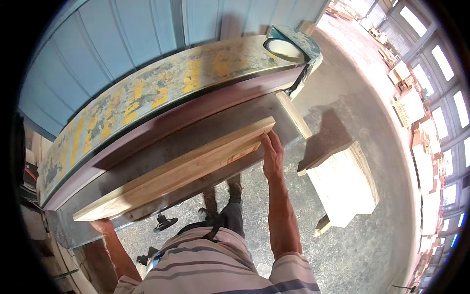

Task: The person sands a curved wooden panel by hand-feeding it against a stationary belt sander in a workshop.

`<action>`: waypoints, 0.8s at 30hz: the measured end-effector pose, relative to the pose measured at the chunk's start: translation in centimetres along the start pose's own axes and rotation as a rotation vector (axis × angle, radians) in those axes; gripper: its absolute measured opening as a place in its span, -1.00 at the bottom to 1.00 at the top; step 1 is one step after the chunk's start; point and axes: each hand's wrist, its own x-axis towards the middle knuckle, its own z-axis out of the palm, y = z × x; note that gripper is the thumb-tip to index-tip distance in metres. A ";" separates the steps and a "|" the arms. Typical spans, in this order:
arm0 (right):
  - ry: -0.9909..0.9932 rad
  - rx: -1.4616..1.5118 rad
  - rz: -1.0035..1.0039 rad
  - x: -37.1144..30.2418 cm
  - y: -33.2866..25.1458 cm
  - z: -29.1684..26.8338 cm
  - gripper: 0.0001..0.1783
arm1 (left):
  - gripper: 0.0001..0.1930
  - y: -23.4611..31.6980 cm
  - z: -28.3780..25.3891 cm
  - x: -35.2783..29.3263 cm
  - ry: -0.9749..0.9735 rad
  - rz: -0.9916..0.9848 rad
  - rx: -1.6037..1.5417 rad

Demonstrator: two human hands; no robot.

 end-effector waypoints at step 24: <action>0.186 -0.204 0.100 4.0 -4.0 2.1 -0.49 | -0.40 9.6 2.9 -7.9 -0.021 0.125 0.018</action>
